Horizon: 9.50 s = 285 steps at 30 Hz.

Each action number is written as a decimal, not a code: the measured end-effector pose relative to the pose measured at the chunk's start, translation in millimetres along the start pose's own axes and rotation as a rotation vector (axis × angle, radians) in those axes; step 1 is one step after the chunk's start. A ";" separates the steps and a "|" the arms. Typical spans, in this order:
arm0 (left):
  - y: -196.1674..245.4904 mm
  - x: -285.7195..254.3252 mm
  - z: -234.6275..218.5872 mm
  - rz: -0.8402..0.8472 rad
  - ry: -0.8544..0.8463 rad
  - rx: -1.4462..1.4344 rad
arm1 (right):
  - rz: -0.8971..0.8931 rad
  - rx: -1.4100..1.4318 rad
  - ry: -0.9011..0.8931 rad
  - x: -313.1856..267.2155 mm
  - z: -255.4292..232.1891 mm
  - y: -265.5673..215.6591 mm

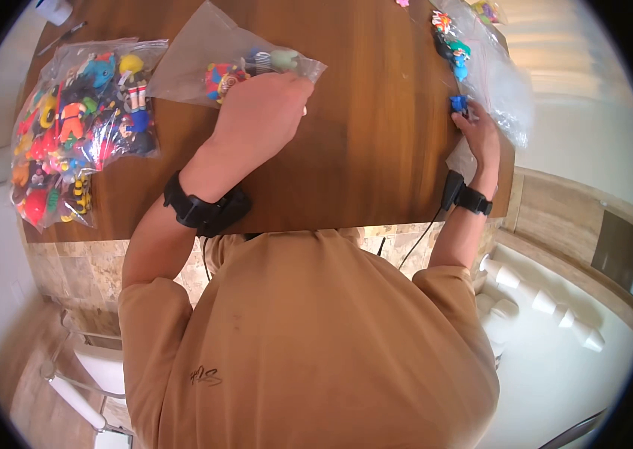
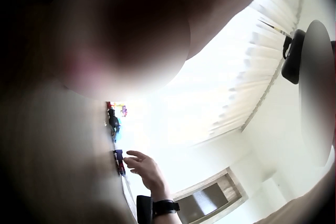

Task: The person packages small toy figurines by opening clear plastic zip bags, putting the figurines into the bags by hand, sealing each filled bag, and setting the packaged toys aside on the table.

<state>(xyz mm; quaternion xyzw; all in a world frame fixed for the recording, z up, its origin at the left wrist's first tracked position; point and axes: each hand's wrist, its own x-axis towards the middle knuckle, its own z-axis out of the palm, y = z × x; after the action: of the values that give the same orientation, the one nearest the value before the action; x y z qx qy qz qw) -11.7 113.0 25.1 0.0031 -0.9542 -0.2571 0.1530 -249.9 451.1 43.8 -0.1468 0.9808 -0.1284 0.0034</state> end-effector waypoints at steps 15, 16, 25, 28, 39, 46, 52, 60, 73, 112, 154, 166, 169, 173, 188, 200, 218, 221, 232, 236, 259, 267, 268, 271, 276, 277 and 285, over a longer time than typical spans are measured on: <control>4.2 6.2 -9.4 -0.167 0.155 -0.447 | -0.014 1.137 -0.439 -68.3 7.6 -98.7; 3.5 6.2 -8.7 -0.171 0.152 -0.445 | 0.031 1.017 -0.502 -79.1 10.9 -127.2; 9.9 5.2 -8.5 -0.126 0.370 -0.396 | -0.150 1.364 -0.876 -91.2 51.9 -219.8; 8.0 4.2 -10.3 -0.025 0.423 -0.301 | -0.189 1.357 -0.841 -90.1 59.0 -224.0; 10.8 2.1 -3.6 -0.016 0.355 -0.282 | -0.441 0.565 -0.635 -56.0 27.5 -194.5; 7.7 -0.9 -3.8 -0.003 0.138 -0.092 | -0.202 0.119 0.056 82.3 5.0 -28.8; 7.1 -0.1 -4.2 0.043 0.129 -0.064 | -0.159 -0.190 0.015 109.7 24.5 10.6; 7.4 -1.3 -6.8 -0.005 0.090 -0.077 | -0.097 1.345 -0.216 29.7 -6.7 -48.7; 5.8 5.6 -11.1 -0.177 0.237 -0.596 | -0.178 1.360 -0.925 -86.6 34.8 -174.1; -2.7 4.6 -19.9 -0.362 0.113 -0.904 | -0.591 1.417 -1.172 -39.6 25.7 -167.0; -1.4 7.0 -26.6 -0.251 0.120 -0.872 | -0.244 0.296 -0.444 -7.4 10.9 -130.1; -2.7 7.5 -24.2 -0.296 0.059 -0.939 | -0.235 0.323 -0.484 -20.4 -1.4 -87.9; -2.3 7.2 -24.7 -0.281 0.071 -0.912 | -0.223 0.316 -0.488 -21.4 -2.4 -87.7; -3.6 7.1 -24.2 -0.246 0.083 -0.881 | -0.212 0.324 -0.498 -23.0 -1.8 -88.4; -1.4 8.0 -25.6 -0.261 0.075 -0.843 | -0.298 0.596 -0.567 -40.3 -7.5 -120.4; -1.4 7.7 -26.8 -0.289 0.053 -0.905 | -0.329 0.697 -0.509 -30.5 -7.4 -114.9; -1.3 8.6 -25.0 -0.293 0.051 -0.959 | -0.254 0.742 -0.265 -25.9 -7.1 -118.1; -1.2 9.0 -25.3 -0.284 0.056 -0.913 | -0.247 0.724 -0.270 -28.0 -6.7 -119.7; 0.7 9.4 -19.2 -0.262 0.151 -0.946 | -0.229 0.660 -0.188 -18.7 -3.0 -107.0; 1.3 9.5 -18.2 -0.237 0.167 -0.947 | -0.194 0.332 0.035 8.5 16.1 -103.3; -0.4 8.6 -17.7 -0.262 0.128 -0.983 | -0.206 0.445 0.009 2.5 4.7 -121.1; 0.8 9.0 -18.2 -0.266 0.135 -0.971 | -0.203 0.016 -0.132 -4.6 31.5 -123.0; 0.9 9.1 -18.1 -0.265 0.140 -0.972 | -0.201 0.016 -0.133 -6.1 31.3 -126.1; 1.5 9.1 -18.5 -0.259 0.141 -0.965 | -0.278 0.089 -0.087 -7.5 30.5 -132.3; 1.8 9.1 -18.4 -0.258 0.139 -0.963 | -0.537 0.404 0.069 1.1 20.5 -150.1; 1.9 9.2 -18.8 -0.264 0.135 -0.983 | -0.537 0.404 0.069 0.3 19.2 -155.6; 0.3 7.8 -17.5 -0.246 0.151 -0.980 | -0.625 0.135 -0.089 -7.3 37.4 -165.6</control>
<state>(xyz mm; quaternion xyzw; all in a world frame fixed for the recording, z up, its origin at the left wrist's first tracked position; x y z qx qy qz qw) -14.0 104.0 42.0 0.0619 -0.7005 -0.6895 0.1735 -193.7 290.9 49.3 -0.4458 0.8764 -0.1815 0.0163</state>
